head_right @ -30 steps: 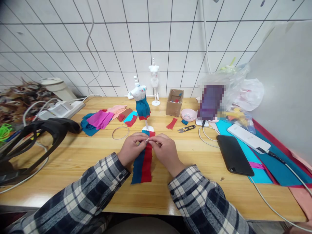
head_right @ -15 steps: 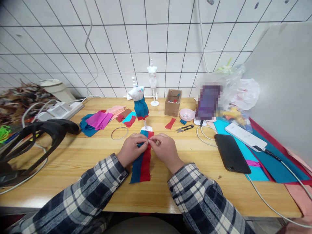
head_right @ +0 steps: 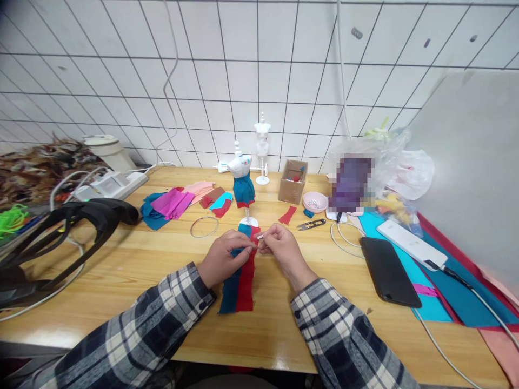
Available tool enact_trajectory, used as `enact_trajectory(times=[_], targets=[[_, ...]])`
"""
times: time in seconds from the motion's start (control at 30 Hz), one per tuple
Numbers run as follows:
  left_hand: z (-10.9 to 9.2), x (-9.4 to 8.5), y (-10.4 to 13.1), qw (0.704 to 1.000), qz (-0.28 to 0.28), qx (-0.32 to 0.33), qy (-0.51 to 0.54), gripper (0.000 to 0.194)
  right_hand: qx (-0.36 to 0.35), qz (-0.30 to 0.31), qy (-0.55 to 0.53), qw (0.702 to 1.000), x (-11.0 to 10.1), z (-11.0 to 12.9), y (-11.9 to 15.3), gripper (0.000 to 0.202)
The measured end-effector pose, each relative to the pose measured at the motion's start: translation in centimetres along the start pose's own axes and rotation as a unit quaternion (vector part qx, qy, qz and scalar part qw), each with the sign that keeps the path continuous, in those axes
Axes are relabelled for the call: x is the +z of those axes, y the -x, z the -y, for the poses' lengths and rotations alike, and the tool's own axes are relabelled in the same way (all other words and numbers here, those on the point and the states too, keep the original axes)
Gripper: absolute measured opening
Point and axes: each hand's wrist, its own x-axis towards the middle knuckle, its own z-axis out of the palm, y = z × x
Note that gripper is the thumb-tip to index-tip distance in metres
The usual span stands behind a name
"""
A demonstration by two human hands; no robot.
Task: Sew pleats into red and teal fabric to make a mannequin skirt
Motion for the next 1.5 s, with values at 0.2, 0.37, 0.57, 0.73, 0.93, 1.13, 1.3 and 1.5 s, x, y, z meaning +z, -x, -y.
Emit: enact_trajectory(times=[0.2, 0.37, 0.57, 0.73, 0.93, 1.13, 1.3, 1.5], targets=[[0.2, 0.2, 0.2, 1.000, 0.017, 0.021, 0.005, 0.015, -0.090, -0.057, 0.022, 0.994, -0.8, 3.6, -3.9, 0.029], [0.3, 0.2, 0.4, 0.999, 0.019, 0.027, 0.016, 0.016, -0.235, -0.183, 0.260, 0.918, -3.6, 6.8, -10.6, 0.018], [0.7, 0.1, 0.4, 0.999, 0.011, 0.051, -0.003, 0.015, -0.223, -0.298, 0.485, 0.791, -6.3, 8.5, -14.6, 0.025], [0.7, 0.1, 0.4, 0.998, 0.018, 0.061, -0.019, 0.016, -0.220, -0.311, 0.492, 0.783, -6.7, 9.0, -13.6, 0.025], [0.9, -0.1, 0.1, 0.998, 0.001, 0.052, -0.029, 0.018, -0.335, -0.262, 0.379, 0.822, -4.9, 6.2, -7.6, 0.031], [1.1, -0.3, -0.1, 0.999, -0.001, 0.015, -0.041, 0.019, -0.263, -0.035, 0.332, 0.905, -1.8, 1.0, -0.6, 0.024], [1.3, -0.1, -0.2, 0.999, 0.002, 0.007, -0.049, 0.019, -0.223, -0.011, 0.332, 0.917, -0.6, 0.4, 0.4, 0.019], [1.3, 0.3, -0.1, 0.999, 0.000, 0.001, -0.047, 0.016, -0.252, -0.024, 0.359, 0.898, -0.2, 0.1, 0.6, 0.013]])
